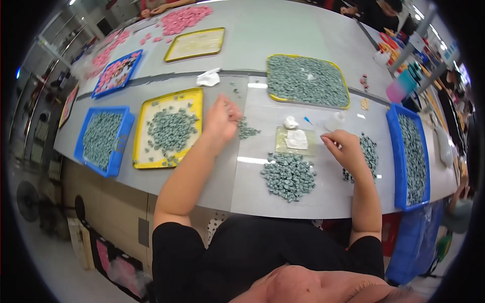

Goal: Packaging small green plastic toy components into a clear plastic bag.

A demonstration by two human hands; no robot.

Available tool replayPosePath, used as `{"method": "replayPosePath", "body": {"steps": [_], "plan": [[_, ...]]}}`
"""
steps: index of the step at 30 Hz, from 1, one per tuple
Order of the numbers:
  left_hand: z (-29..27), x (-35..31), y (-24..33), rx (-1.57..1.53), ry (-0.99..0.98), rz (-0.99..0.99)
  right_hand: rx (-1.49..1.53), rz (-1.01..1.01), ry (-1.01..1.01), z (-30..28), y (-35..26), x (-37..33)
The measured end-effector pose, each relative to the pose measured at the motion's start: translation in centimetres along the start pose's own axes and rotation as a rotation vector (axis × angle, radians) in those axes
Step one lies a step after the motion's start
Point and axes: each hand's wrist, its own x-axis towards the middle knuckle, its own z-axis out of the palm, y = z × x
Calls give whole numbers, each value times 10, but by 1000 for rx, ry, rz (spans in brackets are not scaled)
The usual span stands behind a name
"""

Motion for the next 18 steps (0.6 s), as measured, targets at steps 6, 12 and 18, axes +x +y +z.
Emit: {"method": "replayPosePath", "body": {"steps": [6, 12, 18], "plan": [[-4, -10, 8, -609, -147, -359, 91, -26, -4, -6, 7, -7], [4, -14, -31, -552, -25, -423, 222, -169, 150, 11, -17, -5], [31, -66, -52, -479, -71, -458, 252, -516, 128, 33, -58, 5]]}}
